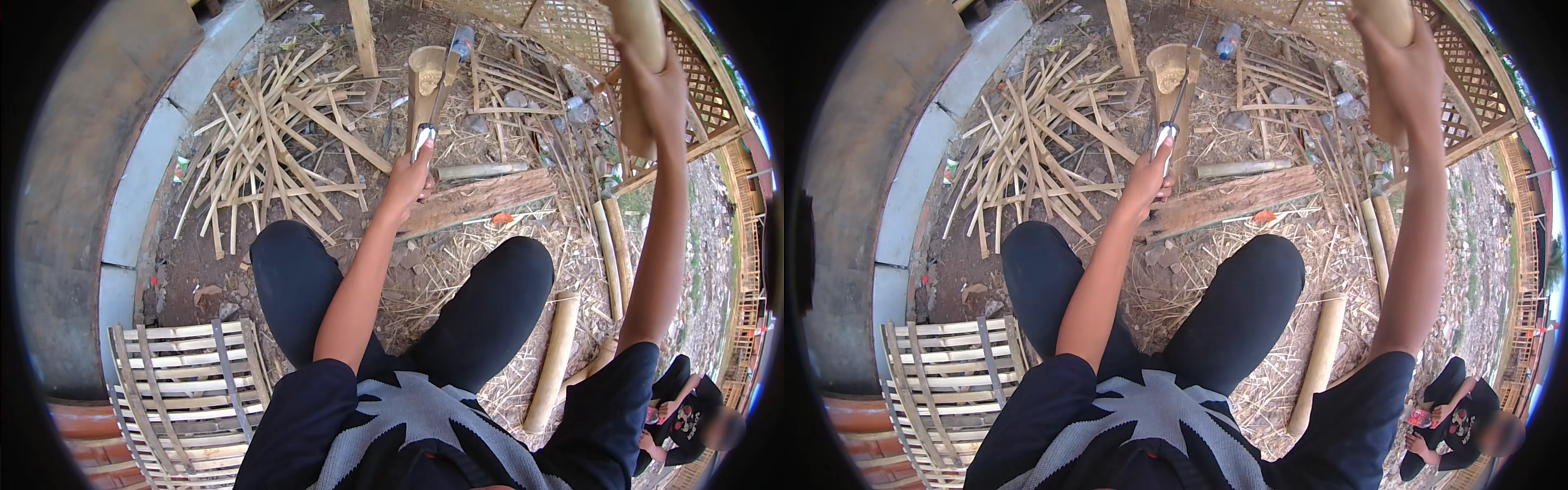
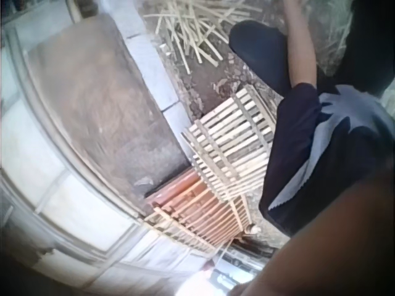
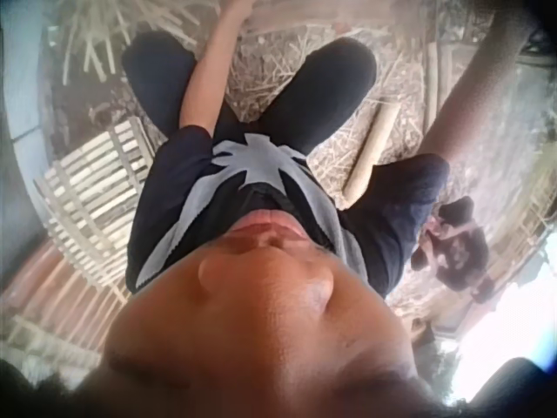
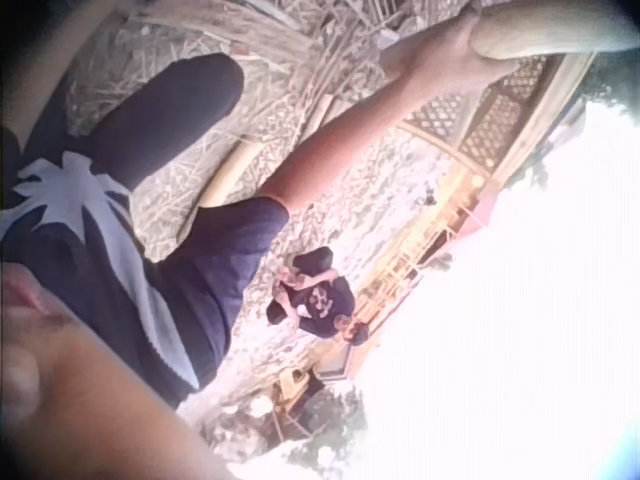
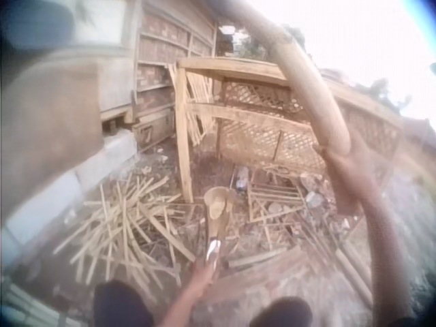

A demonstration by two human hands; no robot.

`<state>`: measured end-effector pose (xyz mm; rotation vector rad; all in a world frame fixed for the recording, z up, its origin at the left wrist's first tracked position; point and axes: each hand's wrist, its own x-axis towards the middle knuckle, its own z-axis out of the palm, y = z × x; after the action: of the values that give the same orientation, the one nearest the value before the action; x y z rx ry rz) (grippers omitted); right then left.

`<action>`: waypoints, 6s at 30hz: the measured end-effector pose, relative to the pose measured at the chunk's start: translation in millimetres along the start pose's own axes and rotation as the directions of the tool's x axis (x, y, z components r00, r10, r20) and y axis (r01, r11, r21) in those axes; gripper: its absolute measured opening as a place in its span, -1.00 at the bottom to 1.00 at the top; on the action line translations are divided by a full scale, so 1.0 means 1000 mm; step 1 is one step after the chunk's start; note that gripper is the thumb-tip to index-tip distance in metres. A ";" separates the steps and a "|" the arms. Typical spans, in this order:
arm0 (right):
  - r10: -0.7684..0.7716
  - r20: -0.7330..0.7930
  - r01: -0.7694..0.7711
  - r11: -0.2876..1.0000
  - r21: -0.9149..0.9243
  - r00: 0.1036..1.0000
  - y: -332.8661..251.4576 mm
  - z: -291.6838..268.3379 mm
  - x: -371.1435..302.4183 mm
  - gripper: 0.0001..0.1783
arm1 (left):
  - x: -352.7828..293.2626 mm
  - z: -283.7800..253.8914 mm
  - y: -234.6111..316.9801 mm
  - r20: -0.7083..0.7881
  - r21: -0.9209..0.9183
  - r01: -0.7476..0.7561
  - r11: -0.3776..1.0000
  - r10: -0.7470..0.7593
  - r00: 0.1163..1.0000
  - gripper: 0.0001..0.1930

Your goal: The person shaves a strip of bamboo using a knife, holding the bamboo piece and repeatedly sliding the blade along its length to smooth it.

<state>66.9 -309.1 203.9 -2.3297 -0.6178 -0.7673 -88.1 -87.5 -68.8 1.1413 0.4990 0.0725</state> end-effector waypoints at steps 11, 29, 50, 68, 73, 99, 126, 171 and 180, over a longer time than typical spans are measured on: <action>0.088 0.560 -0.085 0.996 -0.031 0.824 0.098 0.162 -0.133 -0.25 | 0.003 0.000 -0.006 0.002 0.000 0.088 0.996 -0.088 0.996 -0.54; -0.134 -0.293 0.246 0.888 0.389 0.947 0.016 0.066 -0.010 -0.36 | 0.014 -0.026 -0.034 -0.021 0.091 0.130 0.987 -0.128 0.992 -0.49; 0.068 0.100 -0.095 0.950 0.296 0.993 0.092 0.111 -0.049 -0.20 | 0.031 -0.035 -0.099 -0.152 0.101 0.250 0.963 -0.233 0.961 -0.54; 0.472 0.399 -0.492 0.869 -0.059 0.786 0.173 0.154 -0.168 -0.13 | 0.042 -0.065 -0.147 -0.161 0.272 0.318 0.908 -0.283 0.946 -0.49; 0.402 0.173 -0.437 0.831 0.343 0.899 0.142 0.137 -0.138 -0.22 | 0.035 -0.059 -0.138 -0.174 0.219 0.334 0.917 -0.301 0.938 -0.50; 0.434 0.317 -0.528 0.779 0.338 0.844 0.165 0.240 -0.297 -0.15 | 0.045 -0.095 -0.184 -0.115 0.168 0.448 0.878 -0.434 0.894 -0.44; 0.855 0.165 -0.864 0.503 -0.037 0.491 0.233 0.130 -0.414 -0.12 | 0.035 -0.139 -0.246 -0.287 0.264 0.430 0.864 -0.355 0.890 -0.32; -0.023 0.640 -0.125 0.975 0.185 0.768 0.121 0.143 -0.149 -0.60 | 0.057 -0.065 -0.164 -0.331 0.669 -0.168 0.724 0.493 0.804 -0.56; -0.215 0.506 -0.088 0.856 0.510 0.835 -0.016 0.185 -0.123 -0.63 | 0.032 -0.004 0.079 -0.028 0.143 -0.513 0.847 0.521 0.853 -0.60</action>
<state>36.3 -203.4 10.2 -1.9974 -1.0141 0.0884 -46.7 -40.6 -11.7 1.3834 0.2413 0.5589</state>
